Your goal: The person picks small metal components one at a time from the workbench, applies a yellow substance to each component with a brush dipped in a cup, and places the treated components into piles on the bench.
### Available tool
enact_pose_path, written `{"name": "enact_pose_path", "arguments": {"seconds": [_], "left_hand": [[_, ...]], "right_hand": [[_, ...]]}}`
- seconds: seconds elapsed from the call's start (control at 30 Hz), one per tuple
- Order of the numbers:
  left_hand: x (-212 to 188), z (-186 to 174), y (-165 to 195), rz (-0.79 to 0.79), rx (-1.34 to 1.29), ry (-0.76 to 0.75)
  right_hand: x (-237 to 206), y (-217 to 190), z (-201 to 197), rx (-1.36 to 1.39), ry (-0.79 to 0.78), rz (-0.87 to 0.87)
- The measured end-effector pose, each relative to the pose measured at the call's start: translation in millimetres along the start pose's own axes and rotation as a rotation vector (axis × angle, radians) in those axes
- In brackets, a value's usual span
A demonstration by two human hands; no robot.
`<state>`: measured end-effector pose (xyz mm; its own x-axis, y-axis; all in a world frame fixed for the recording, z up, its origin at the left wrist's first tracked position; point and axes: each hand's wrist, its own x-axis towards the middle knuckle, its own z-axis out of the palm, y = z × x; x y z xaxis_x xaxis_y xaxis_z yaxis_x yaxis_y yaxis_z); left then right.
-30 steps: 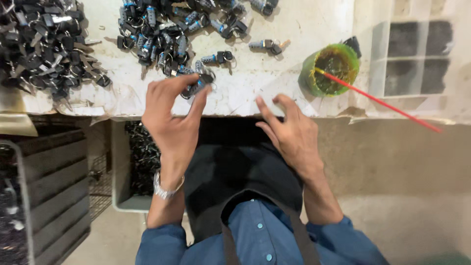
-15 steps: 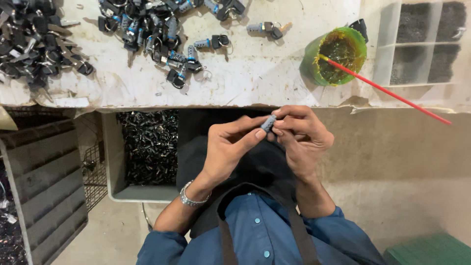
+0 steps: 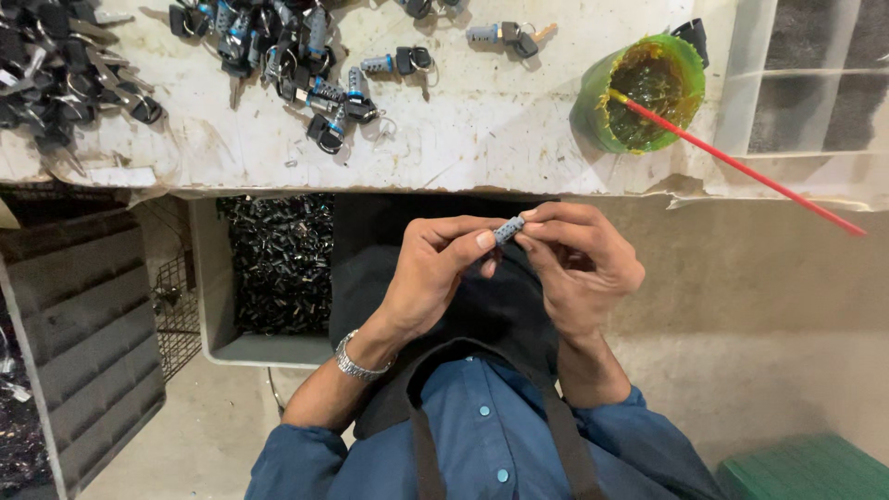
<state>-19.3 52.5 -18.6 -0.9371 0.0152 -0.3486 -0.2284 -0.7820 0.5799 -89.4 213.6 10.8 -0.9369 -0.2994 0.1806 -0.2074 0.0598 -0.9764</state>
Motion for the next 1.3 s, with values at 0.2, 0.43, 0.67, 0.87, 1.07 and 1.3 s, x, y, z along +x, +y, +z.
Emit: {"name": "enact_pose_path", "arguments": {"seconds": [0.2,0.43,0.67,0.87,1.07,1.3], "left_hand": [[-1.0,9.3,18.8,0.183,0.702,0.035],[8.4,42.0,16.8,0.498,0.912,-0.010],[10.0,45.2,15.7,0.605,0.981,0.100],[10.9,43.5,32.7,0.886,1.202,0.220],[12.5,33.7,35.7,0.884,1.164,0.240],[7.5,30.8,33.0,0.911,1.142,0.246]], "right_hand": [[11.7,12.9,-16.9,0.452,-0.171,0.424],[20.8,23.5,-47.6,0.262,0.249,0.290],[38.3,14.4,-83.1,0.205,0.548,-0.118],[13.8,12.6,-89.1,0.295,0.741,-0.040],[-14.0,24.1,-71.7,0.523,0.640,0.226],[-19.6,32.5,-75.4,0.325,0.604,0.178]]}}
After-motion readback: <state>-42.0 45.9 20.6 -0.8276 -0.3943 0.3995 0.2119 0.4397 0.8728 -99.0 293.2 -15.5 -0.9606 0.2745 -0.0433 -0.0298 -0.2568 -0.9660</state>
